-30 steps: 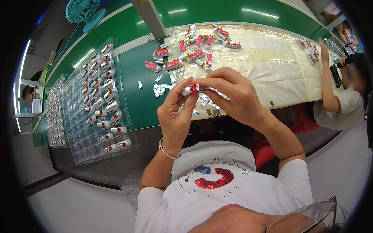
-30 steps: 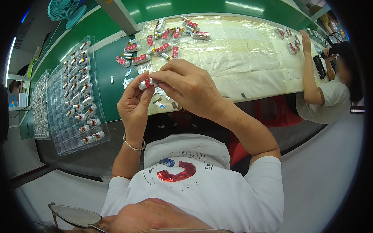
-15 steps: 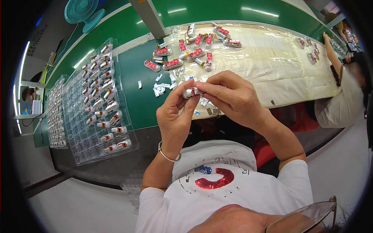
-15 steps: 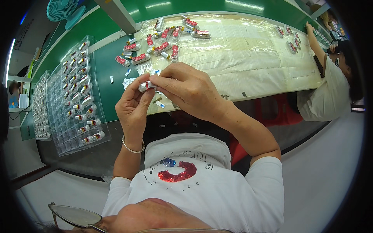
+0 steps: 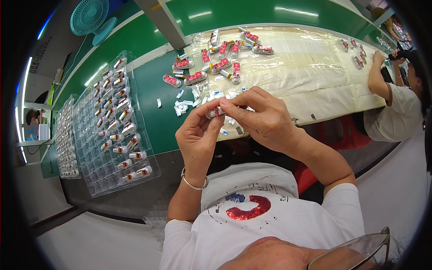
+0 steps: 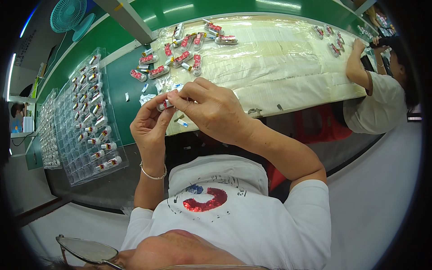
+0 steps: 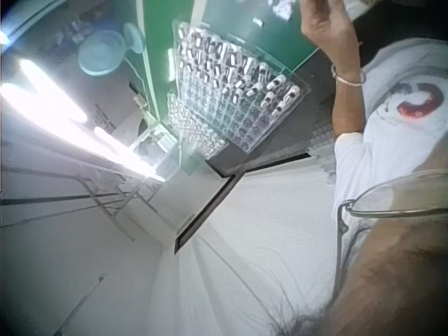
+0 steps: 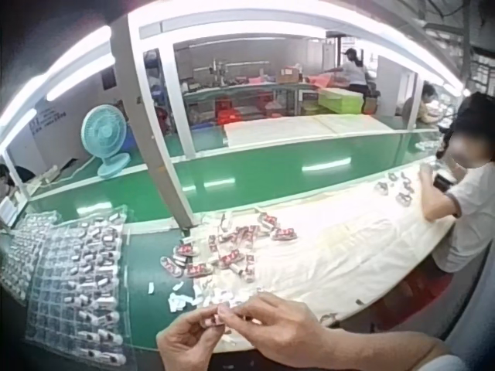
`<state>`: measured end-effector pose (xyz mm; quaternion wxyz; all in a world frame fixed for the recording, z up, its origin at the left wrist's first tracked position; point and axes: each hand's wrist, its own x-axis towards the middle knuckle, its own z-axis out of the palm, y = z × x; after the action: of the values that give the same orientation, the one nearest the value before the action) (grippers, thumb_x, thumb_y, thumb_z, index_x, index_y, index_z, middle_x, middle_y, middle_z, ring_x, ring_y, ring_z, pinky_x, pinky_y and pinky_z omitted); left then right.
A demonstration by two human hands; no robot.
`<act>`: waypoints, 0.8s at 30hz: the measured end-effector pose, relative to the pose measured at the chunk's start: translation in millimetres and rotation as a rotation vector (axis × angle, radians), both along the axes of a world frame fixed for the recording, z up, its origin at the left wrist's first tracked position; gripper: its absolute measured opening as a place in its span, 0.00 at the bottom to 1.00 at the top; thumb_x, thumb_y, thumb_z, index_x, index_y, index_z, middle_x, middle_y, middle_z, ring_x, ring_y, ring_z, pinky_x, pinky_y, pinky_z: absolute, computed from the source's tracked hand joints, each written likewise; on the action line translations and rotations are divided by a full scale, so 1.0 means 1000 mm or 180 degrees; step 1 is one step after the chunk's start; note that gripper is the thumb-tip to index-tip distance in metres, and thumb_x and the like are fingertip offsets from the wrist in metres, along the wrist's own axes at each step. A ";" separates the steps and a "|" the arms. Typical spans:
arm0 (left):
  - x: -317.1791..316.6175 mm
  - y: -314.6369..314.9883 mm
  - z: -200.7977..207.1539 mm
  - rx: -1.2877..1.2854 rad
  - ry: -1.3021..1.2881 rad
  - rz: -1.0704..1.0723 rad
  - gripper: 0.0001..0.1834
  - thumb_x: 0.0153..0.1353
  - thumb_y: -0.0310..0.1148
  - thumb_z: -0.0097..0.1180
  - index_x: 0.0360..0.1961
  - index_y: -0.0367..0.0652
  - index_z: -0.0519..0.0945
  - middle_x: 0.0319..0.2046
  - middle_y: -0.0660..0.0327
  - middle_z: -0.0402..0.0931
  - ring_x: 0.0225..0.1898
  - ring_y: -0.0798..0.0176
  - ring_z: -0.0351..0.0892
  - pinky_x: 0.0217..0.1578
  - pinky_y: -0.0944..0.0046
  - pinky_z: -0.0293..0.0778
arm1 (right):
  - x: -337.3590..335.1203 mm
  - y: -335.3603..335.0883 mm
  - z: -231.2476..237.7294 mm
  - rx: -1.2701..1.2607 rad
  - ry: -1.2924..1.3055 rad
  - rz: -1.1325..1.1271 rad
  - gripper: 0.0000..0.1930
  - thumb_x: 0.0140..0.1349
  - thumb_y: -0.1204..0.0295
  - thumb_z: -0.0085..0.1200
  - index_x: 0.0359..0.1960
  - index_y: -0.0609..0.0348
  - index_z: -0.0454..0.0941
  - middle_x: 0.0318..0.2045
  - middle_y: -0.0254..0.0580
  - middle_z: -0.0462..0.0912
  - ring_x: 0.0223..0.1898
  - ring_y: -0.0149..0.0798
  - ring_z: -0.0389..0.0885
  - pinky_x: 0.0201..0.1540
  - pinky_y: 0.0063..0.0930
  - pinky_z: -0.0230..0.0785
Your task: The person repeatedly picks up small cylindrical batteries and white plastic holders from a table, inserts the batteries into the holders, and places the assembled units into a clear plastic tray. The process is repetitive and performed by hand at a workstation.
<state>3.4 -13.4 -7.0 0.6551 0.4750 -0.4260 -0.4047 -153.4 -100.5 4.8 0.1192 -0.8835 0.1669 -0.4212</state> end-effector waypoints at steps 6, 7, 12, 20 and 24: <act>0.000 -0.002 0.002 -0.0234 0.0270 0.0006 0.13 0.62 0.18 0.59 0.49 0.30 0.78 0.53 0.46 0.78 0.51 0.64 0.80 0.54 0.65 0.77 | 0.002 -0.003 -0.001 0.0197 -0.0277 0.0307 0.21 0.50 0.78 0.64 0.49 0.56 0.82 0.38 0.37 0.80 0.39 0.40 0.79 0.38 0.28 0.77; 0.000 -0.002 0.000 -0.0324 0.0283 0.0042 0.12 0.62 0.17 0.59 0.47 0.31 0.78 0.53 0.46 0.78 0.51 0.63 0.80 0.54 0.65 0.77 | 0.003 -0.001 0.000 0.0549 -0.0440 0.0321 0.21 0.51 0.77 0.65 0.50 0.56 0.82 0.40 0.38 0.80 0.40 0.40 0.79 0.41 0.29 0.77; -0.003 0.000 0.000 -0.0851 0.0003 0.0070 0.12 0.62 0.18 0.59 0.48 0.30 0.77 0.55 0.41 0.76 0.57 0.55 0.78 0.56 0.60 0.76 | -0.002 0.004 -0.002 0.1915 -0.0995 0.0604 0.21 0.57 0.72 0.67 0.53 0.56 0.81 0.47 0.41 0.79 0.46 0.38 0.80 0.48 0.29 0.76; -0.002 0.002 -0.007 -0.1140 -0.0341 0.0039 0.14 0.62 0.18 0.59 0.49 0.29 0.78 0.55 0.37 0.74 0.59 0.48 0.76 0.58 0.56 0.76 | -0.004 0.008 -0.005 0.2899 -0.1217 0.1069 0.21 0.58 0.76 0.66 0.54 0.62 0.79 0.50 0.43 0.76 0.54 0.35 0.78 0.58 0.27 0.75; -0.002 0.003 -0.006 -0.1151 -0.0386 0.0066 0.13 0.61 0.18 0.61 0.47 0.29 0.79 0.54 0.37 0.76 0.58 0.47 0.77 0.57 0.56 0.76 | -0.005 0.010 -0.006 0.3359 -0.1428 0.1168 0.21 0.56 0.81 0.65 0.53 0.62 0.80 0.50 0.42 0.75 0.54 0.35 0.78 0.61 0.27 0.75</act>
<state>1.9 -10.6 -12.7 0.7070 0.3775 -0.5256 -0.2854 -158.2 -90.3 -1.3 0.6447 -0.6089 0.1690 -0.4302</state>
